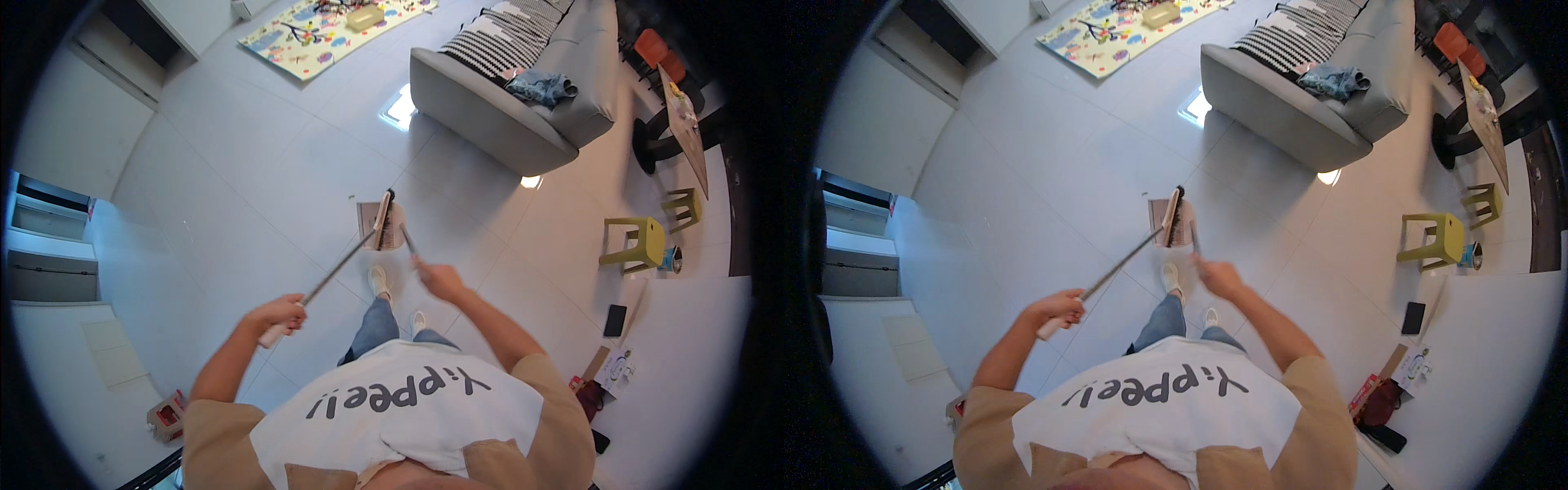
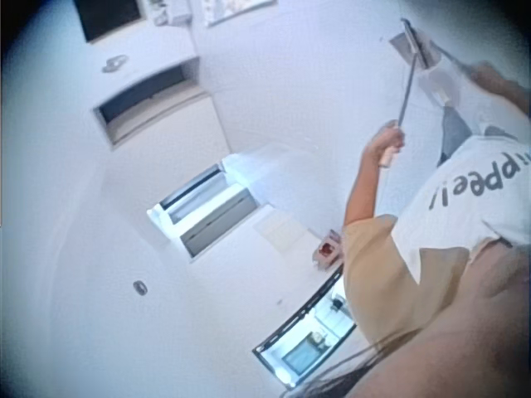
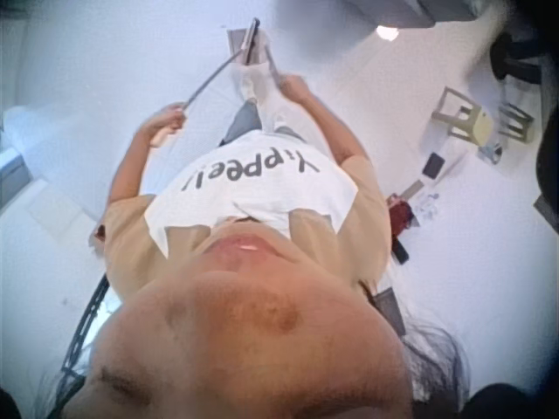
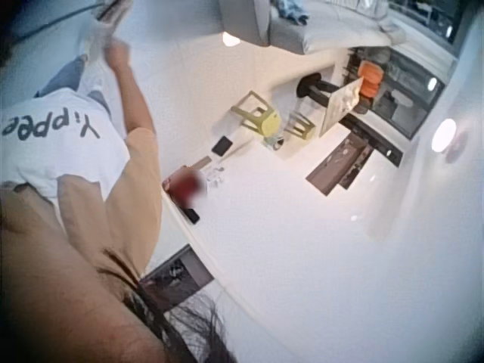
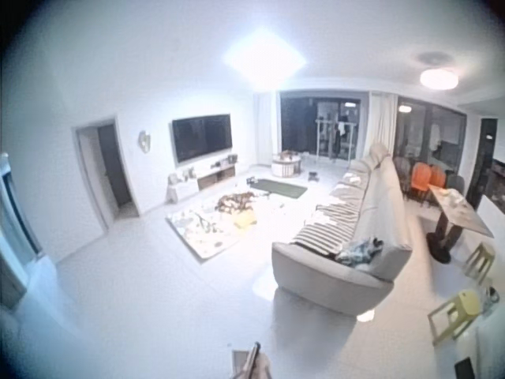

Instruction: The person washes several dishes and utensils in the kitchen sink, rinses them, and places them on the counter. Then the person sweeps the kitchen floor with a broom and dustpan, collecting debris into the dustpan.

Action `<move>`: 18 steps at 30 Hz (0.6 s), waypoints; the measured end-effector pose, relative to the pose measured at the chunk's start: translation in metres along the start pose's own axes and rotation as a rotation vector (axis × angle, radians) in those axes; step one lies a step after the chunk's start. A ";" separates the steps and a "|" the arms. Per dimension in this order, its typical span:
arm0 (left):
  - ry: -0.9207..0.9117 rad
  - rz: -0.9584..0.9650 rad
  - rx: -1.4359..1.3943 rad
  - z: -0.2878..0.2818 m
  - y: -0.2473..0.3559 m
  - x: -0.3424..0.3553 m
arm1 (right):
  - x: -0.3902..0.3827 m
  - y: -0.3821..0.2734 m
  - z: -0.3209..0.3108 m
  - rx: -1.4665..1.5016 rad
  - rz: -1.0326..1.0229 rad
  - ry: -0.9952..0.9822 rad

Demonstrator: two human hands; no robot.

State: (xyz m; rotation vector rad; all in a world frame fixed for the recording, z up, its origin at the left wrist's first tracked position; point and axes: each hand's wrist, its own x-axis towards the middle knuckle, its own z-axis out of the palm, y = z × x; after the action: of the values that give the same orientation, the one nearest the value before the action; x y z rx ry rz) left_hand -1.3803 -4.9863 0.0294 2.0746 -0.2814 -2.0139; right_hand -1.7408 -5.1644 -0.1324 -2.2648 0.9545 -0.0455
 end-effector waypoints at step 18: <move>0.303 0.132 0.138 -0.115 0.138 0.252 | 0.184 0.077 -0.002 0.146 0.233 0.183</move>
State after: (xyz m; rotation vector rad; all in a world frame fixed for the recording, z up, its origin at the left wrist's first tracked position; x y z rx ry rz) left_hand -1.2533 -5.1896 -0.1666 2.3375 -0.4974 -1.6190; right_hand -1.6546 -5.3239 -0.2162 -2.0285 1.2637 -0.2168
